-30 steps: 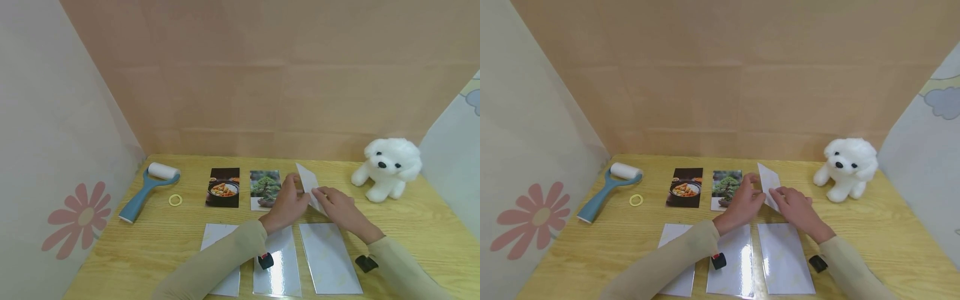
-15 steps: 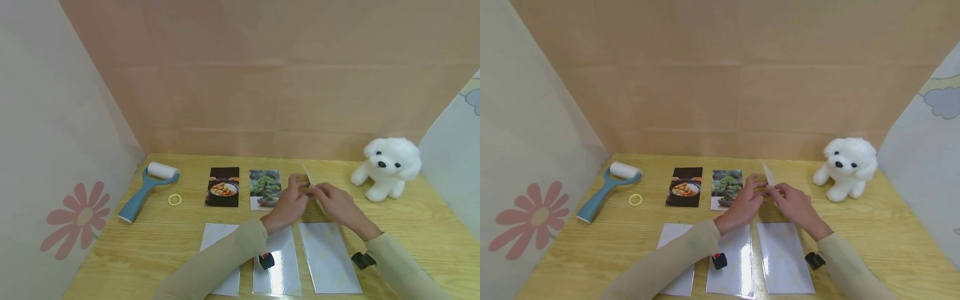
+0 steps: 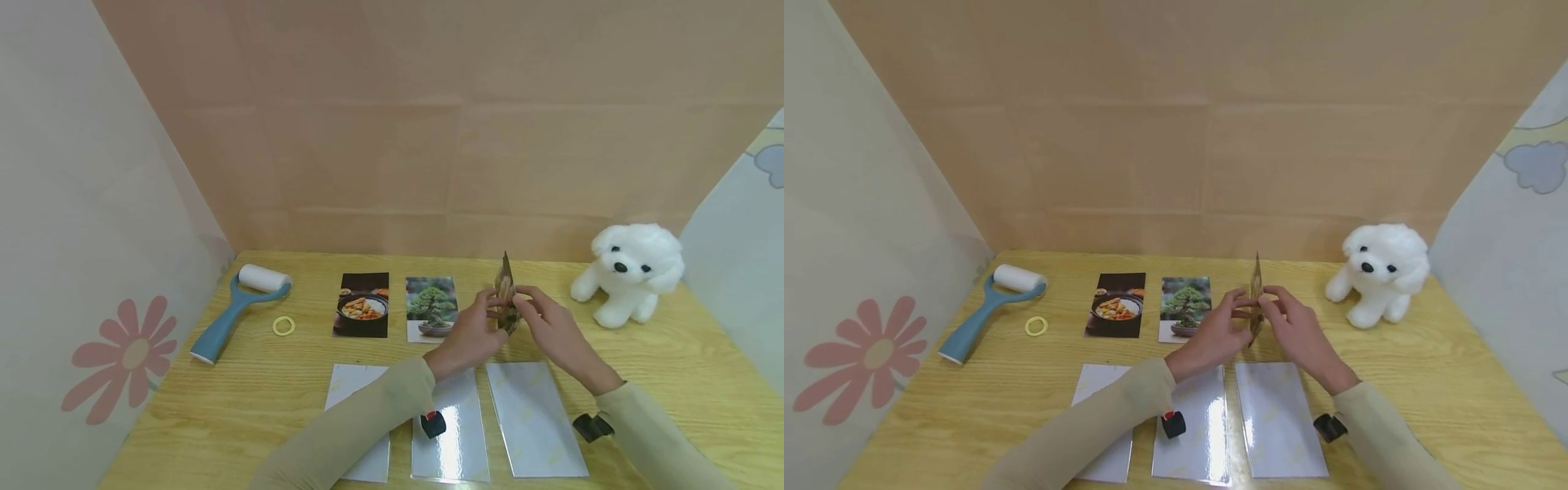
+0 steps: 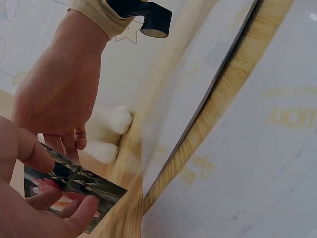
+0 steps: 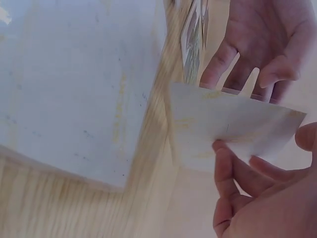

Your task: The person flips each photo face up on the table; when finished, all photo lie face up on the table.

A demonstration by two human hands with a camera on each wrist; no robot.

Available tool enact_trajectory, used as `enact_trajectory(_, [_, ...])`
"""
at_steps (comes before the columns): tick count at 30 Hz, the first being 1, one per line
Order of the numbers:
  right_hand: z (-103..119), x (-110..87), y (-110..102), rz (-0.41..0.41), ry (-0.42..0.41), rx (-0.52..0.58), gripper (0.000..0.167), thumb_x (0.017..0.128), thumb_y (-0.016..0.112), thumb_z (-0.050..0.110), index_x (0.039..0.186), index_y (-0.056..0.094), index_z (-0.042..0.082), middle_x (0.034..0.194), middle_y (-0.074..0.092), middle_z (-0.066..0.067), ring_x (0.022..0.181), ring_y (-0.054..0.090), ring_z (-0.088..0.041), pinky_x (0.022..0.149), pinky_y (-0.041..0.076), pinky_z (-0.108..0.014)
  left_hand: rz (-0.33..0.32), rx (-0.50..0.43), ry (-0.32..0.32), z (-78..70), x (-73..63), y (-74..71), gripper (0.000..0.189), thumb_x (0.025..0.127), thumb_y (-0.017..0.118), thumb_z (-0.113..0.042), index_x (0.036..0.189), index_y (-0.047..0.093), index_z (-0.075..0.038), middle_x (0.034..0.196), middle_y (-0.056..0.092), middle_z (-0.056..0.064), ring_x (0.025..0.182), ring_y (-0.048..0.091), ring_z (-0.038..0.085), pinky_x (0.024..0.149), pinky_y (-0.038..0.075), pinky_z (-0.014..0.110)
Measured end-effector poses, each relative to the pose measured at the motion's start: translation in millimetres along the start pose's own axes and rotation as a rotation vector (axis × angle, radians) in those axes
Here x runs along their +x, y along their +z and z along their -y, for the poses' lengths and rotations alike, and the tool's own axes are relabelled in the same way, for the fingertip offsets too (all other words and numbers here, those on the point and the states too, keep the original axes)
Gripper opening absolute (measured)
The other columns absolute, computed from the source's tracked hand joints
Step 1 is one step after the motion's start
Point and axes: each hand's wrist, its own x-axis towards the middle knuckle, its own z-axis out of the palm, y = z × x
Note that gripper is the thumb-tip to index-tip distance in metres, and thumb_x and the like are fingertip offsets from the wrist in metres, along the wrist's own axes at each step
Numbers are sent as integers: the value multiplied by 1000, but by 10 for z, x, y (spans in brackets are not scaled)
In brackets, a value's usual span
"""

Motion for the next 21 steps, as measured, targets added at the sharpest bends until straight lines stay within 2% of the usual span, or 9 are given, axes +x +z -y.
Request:
enact_trajectory(2, [7, -4, -4, -11, -2, 11, 55, 111, 36, 40, 150, 42, 3, 128, 63, -29, 116, 60, -43, 84, 50, -55, 1, 6, 14, 4, 6, -11, 69, 92, 60, -6, 155, 32, -10, 141, 54, -1, 124, 55, 14, 88, 50, 26])
enact_trajectory(5, [11, -6, -5, -24, -4, 36, 54, 111, 37, 37, 152, 39, 3, 128, 62, -30, 105, 63, -39, 75, 49, -44, -5, 35, 38, 16, 13, -22, 68, 91, 60, -4, 153, 35, -10, 140, 55, 0, 125, 54, 14, 92, 49, 27])
enact_trajectory(7, [4, -9, -3, -36, 3, 74, 52, 111, 38, 34, 153, 37, 4, 129, 61, -31, 90, 63, -35, 65, 47, -38, -13, 65, 57, 29, 20, -30, 69, 89, 60, -2, 153, 35, -10, 141, 54, 0, 127, 53, 16, 96, 47, 30])
enact_trajectory(10, [-22, -13, 4, -54, 15, 140, 51, 111, 39, 32, 154, 36, 6, 130, 59, -33, 67, 54, -24, 53, 41, -34, -31, 122, 75, 32, 20, -54, 71, 88, 61, -3, 154, 36, -9, 144, 54, 0, 129, 51, 20, 100, 44, 34])
enact_trajectory(11, [-34, -14, 5, -62, 16, 156, 50, 111, 40, 30, 155, 36, 7, 130, 59, -33, 66, 53, -21, 51, 40, -34, -39, 147, 78, 33, 21, -61, 71, 88, 61, -3, 154, 36, -9, 144, 54, 0, 130, 50, 20, 102, 43, 36])
enact_trajectory(13, [-59, -15, 8, -64, 27, 188, 50, 111, 40, 30, 155, 35, 8, 130, 59, -33, 52, 41, -16, 45, 36, -34, -53, 175, 75, 36, 21, -76, 72, 87, 63, -4, 154, 37, -10, 145, 54, -2, 133, 46, 20, 103, 41, 38])
enact_trajectory(15, [-68, -20, -6, -54, 45, 205, 51, 111, 39, 31, 157, 33, 8, 132, 57, -33, 57, 43, -13, 48, 37, -34, -63, 194, 62, 39, 21, -84, 71, 87, 64, -5, 153, 39, -10, 144, 55, -3, 133, 45, 20, 105, 40, 39])
enact_trajectory(18, [-69, -27, -35, -43, 93, 232, 53, 111, 38, 34, 158, 31, 10, 123, 60, -32, 53, 37, -14, 50, 37, -34, -78, 201, 42, 44, 18, -96, 68, 86, 65, -7, 150, 42, -11, 141, 56, -4, 132, 44, 18, 105, 40, 39])
enact_trajectory(21, [-65, -32, -64, -48, 114, 246, 55, 111, 37, 37, 158, 30, 10, 121, 59, -27, 72, 50, -15, 59, 38, -34, -92, 188, 31, 46, 13, -113, 65, 86, 65, -8, 148, 45, -10, 138, 56, -1, 129, 46, 18, 103, 41, 38])
